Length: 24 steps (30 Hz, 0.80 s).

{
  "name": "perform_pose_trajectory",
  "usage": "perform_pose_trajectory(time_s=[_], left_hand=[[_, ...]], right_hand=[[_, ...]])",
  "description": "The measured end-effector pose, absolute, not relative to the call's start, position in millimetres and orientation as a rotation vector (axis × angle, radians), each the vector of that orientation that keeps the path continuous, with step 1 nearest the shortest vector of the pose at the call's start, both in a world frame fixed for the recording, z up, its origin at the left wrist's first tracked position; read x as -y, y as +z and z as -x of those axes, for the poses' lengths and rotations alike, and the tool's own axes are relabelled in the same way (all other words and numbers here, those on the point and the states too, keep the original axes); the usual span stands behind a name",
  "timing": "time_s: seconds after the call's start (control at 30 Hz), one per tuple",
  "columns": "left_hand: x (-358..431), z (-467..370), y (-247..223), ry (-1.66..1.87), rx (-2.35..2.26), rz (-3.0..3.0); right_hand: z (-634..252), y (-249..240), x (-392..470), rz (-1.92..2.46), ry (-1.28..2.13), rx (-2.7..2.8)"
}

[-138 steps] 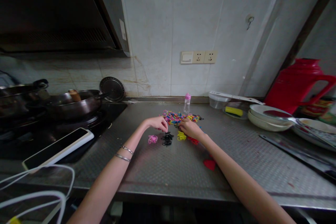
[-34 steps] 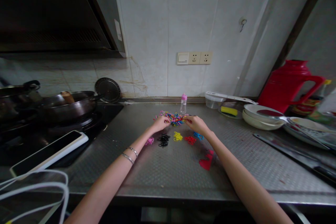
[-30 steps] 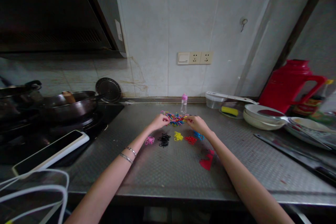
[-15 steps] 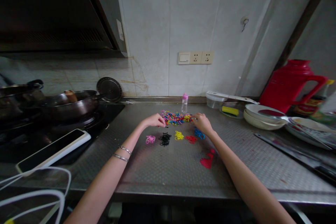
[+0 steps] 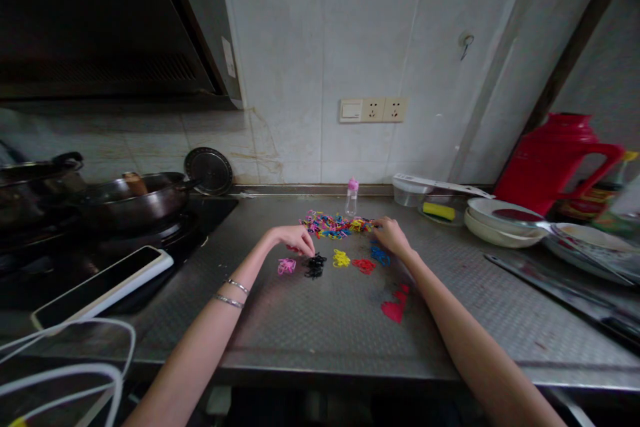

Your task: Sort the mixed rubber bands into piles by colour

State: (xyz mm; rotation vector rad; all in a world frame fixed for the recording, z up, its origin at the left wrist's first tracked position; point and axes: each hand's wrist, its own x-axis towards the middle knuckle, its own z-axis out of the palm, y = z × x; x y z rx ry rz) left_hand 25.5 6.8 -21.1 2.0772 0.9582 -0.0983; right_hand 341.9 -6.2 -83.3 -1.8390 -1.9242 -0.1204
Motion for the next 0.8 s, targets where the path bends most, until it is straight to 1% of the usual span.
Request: perform_pose_trajectory(time_s=[0.37,0.8], left_hand=[[-8.6,-19.7,-18.3,0.413,-1.033,-2.001],[-16.3,-18.5,-23.3,0.724,-1.216,-1.873]], right_hand=[[-331.4,-82.2,10.4,1.891,-0.137,1.985],[-331.6,-80.9,8.3,1.903,-0.134,1.910]])
